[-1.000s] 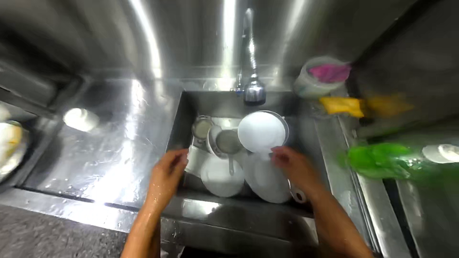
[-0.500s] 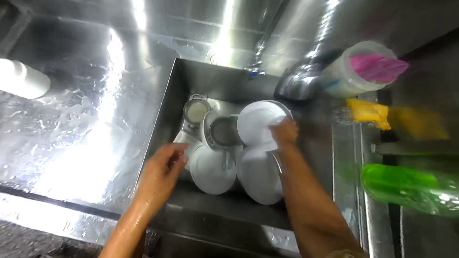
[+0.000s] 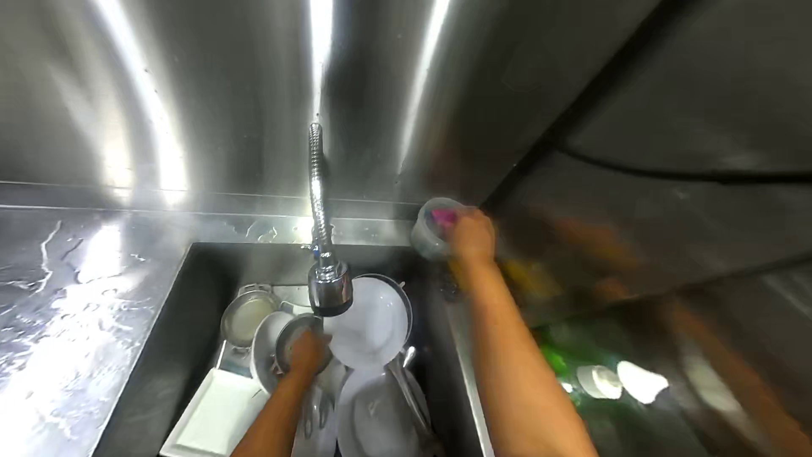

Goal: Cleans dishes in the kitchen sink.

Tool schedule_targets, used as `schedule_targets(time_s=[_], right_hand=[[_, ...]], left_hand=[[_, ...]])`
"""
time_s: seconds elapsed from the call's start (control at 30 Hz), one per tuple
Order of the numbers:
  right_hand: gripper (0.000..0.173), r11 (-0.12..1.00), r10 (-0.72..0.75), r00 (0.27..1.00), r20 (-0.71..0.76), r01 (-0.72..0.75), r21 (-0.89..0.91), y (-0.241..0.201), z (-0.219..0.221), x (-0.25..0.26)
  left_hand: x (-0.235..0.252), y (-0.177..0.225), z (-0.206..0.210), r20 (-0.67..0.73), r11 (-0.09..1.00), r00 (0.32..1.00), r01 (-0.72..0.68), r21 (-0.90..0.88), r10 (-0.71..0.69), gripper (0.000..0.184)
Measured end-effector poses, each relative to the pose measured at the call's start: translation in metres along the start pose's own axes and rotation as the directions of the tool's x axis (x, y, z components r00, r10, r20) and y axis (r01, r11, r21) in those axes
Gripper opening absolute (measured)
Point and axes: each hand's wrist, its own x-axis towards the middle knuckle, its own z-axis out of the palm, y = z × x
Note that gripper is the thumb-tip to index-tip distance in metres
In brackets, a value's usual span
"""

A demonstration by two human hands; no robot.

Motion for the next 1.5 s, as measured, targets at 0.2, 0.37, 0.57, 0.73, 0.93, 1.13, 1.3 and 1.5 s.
schedule_targets(time_s=[0.2, 0.37, 0.57, 0.73, 0.93, 1.13, 1.3, 1.5], right_hand=[[0.015, 0.996, -0.024, 0.969, -0.247, 0.003, -0.087, 0.003, 0.006, 0.003], [0.054, 0.998, -0.058, 0.99, -0.131, 0.057, -0.011, -0.009, 0.007, -0.008], [0.049, 0.999, 0.033, 0.998, 0.054, -0.031, -0.027, -0.005, 0.012, 0.006], [0.026, 0.993, 0.068, 0.998, 0.015, -0.069, 0.1, -0.008, 0.014, 0.016], [0.027, 0.811, -0.059, 0.892, -0.449, 0.305, 0.499, -0.042, 0.024, -0.078], [0.024, 0.582, -0.483, 0.871, -0.088, 0.394, 0.711, -0.084, 0.104, -0.22], [0.027, 0.734, -0.382, 0.878, -0.288, 0.478, 0.483, -0.043, 0.126, -0.205], [0.039, 0.692, -0.48, 0.854, -0.202, 0.51, 0.51, -0.096, 0.105, -0.253]], left_hand=[[0.004, 0.003, 0.019, -0.009, 0.953, 0.999, 0.033, -0.303, -0.038, 0.046], [-0.022, 0.023, 0.01, -0.114, 0.762, 0.986, -0.166, -0.626, 0.121, 0.03], [-0.056, 0.033, -0.017, -0.238, 0.719, 0.948, -0.316, -0.619, 0.211, 0.026], [-0.095, 0.048, -0.026, -0.294, 0.49, 0.938, -0.346, -0.8, 0.182, 0.038], [-0.12, 0.056, -0.029, -0.315, 0.381, 0.933, -0.358, -0.853, 0.173, 0.041], [-0.128, 0.049, -0.026, -0.384, 0.367, 0.912, -0.409, -0.836, 0.142, 0.044], [-0.143, 0.027, -0.045, -0.434, 0.467, 0.879, -0.474, -0.746, 0.199, 0.045], [-0.147, 0.025, -0.029, -0.47, 0.459, 0.863, -0.499, -0.735, 0.187, 0.044]])
